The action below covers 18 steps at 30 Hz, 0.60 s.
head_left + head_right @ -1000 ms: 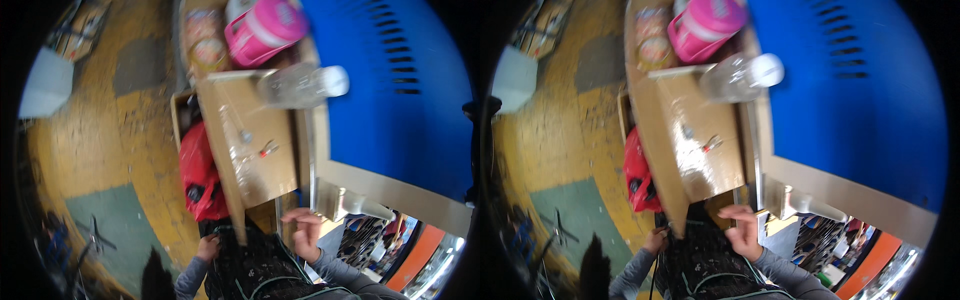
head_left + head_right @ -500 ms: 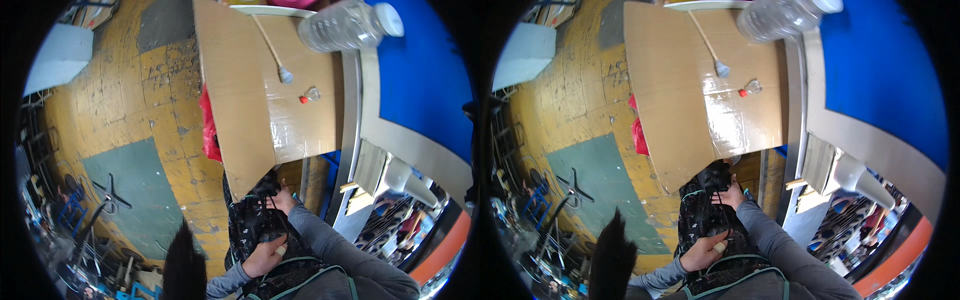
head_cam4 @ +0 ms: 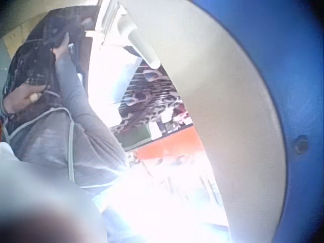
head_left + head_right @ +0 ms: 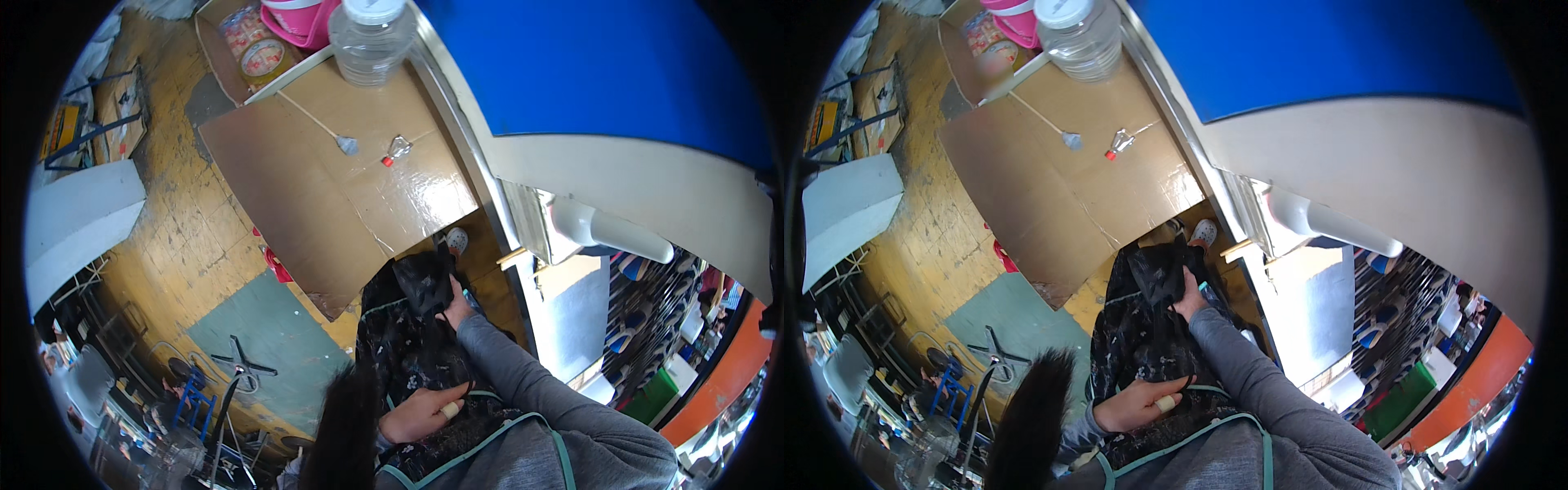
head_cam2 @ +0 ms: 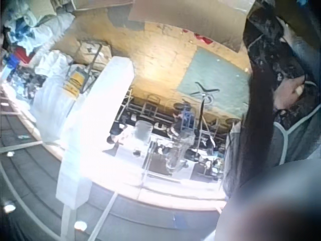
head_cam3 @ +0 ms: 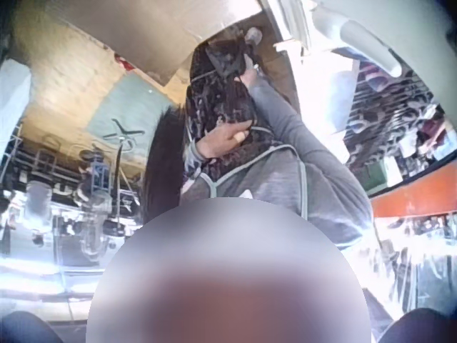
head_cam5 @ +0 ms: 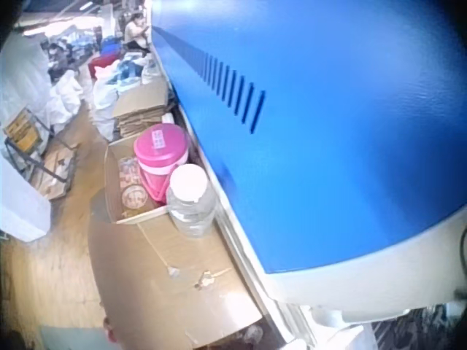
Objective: The person applies glue to the sole and strap of a blue and white sandal using a brush. They repeatedly dip the brush into a white container and spread the adhesive along the edges. After finishing, they place the sandal on a rack and pack a black plastic bag into a cardboard box.
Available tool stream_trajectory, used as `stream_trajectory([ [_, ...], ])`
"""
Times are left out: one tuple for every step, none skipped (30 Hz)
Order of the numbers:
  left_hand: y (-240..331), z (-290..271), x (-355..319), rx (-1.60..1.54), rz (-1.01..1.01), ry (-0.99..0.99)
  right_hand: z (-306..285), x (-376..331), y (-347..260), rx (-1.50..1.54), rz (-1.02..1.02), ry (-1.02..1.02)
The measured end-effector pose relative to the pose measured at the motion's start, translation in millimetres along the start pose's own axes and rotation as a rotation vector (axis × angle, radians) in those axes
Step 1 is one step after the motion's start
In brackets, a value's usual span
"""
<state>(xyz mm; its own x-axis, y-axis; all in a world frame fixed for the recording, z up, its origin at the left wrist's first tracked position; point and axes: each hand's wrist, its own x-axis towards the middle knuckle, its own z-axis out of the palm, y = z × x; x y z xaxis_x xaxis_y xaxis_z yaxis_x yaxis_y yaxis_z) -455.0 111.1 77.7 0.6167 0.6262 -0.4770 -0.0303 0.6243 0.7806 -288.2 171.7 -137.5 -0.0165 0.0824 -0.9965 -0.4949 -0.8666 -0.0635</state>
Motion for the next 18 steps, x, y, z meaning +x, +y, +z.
stream_trajectory([
  [4,-6,0,0.015,-0.010,-0.046,-1,-1,-4,0.059,0.001,-0.141],
  [9,-12,0,0.042,-0.010,-0.099,-1,0,-11,0.172,0.108,-0.208],
  [14,-16,-2,0.074,0.035,-0.123,0,2,-15,0.271,0.197,-0.220],
  [19,-19,-3,0.081,0.072,-0.139,-6,-3,-19,0.231,0.128,-0.274],
  [24,-23,-7,0.098,0.036,-0.200,-6,-4,-23,0.232,0.154,-0.295],
  [29,-31,-12,0.115,-0.010,-0.270,-9,-8,-29,0.241,0.181,-0.345],
  [33,-39,-18,0.130,-0.060,-0.341,-11,-12,-34,0.250,0.210,-0.394],
  [38,-47,-28,0.133,-0.053,-0.353,-8,-15,-37,0.159,0.125,-0.306],
  [42,-53,-37,0.174,-0.066,-0.370,-8,-21,-41,0.165,0.130,-0.313],
  [45,-65,-47,0.155,-0.256,-0.451,-7,-27,-44,0.115,0.145,-0.326],
  [47,-77,-57,0.128,-0.402,-0.527,-5,-33,-48,0.082,0.171,-0.320],
  [49,-90,-65,0.221,-0.239,-0.460,-3,-40,-50,0.008,0.143,-0.341],
  [50,-99,-68,0.341,-0.102,-0.414,1,-47,-51,0.021,0.147,-0.393],
  [49,-100,-67,0.280,0.005,-0.177,8,-55,-54,0.030,0.147,-0.449],
  [49,-101,-64,0.281,0.044,0.030,15,-63,-56,0.012,0.139,-0.438],
  [50,-101,-57,0.175,-0.074,0.168,24,-72,-57,0.000,0.143,-0.371],
  [51,-99,-45,0.083,-0.187,0.346,31,-83,-59,-0.046,0.124,-0.406],
  [53,-96,-32,-0.027,-0.230,0.388,34,-97,-63,-0.085,0.108,-0.416],
])
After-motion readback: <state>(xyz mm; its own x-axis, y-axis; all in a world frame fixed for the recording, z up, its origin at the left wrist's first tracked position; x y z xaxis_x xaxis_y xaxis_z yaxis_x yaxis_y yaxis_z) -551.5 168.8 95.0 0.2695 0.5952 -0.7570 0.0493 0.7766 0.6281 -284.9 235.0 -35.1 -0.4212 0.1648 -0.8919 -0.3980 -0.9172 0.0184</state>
